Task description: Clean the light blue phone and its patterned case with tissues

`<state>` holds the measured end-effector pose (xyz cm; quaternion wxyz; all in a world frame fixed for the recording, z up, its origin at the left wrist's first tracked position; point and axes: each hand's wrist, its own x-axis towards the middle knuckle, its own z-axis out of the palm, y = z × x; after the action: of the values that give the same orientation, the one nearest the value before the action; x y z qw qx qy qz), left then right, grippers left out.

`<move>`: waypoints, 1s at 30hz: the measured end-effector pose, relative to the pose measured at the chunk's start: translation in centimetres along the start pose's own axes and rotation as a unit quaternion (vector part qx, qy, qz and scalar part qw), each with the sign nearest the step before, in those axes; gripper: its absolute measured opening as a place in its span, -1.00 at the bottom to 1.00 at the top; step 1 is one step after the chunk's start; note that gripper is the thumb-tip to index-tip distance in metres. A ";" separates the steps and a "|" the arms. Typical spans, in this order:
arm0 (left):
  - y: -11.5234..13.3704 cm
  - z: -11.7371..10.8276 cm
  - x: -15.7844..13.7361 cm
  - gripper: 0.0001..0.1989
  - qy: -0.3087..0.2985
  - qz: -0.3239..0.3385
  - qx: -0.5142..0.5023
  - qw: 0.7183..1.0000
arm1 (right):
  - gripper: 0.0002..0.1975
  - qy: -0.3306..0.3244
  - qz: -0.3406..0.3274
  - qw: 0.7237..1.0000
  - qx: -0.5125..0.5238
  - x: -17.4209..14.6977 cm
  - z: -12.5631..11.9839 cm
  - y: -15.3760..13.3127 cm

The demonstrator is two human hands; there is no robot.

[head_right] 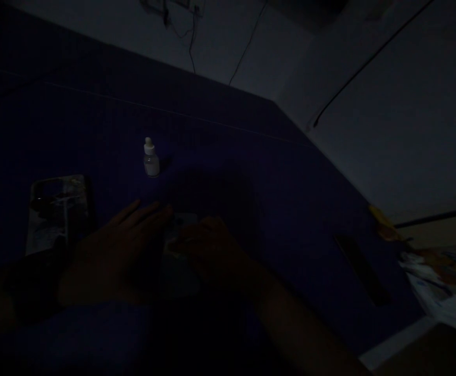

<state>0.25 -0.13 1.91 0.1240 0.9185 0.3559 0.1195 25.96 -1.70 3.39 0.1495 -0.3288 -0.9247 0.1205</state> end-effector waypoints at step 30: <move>0.4 -0.1 0.2 0.25 -0.005 -0.025 -0.006 1.000 | -0.65 -0.040 0.052 0.998 0.015 -0.1 -0.1 -0.9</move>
<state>0.63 -0.28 2.13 0.1343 0.9092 0.3773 0.1142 25.56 -2.49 3.74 0.1106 -0.3686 -0.9099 0.1551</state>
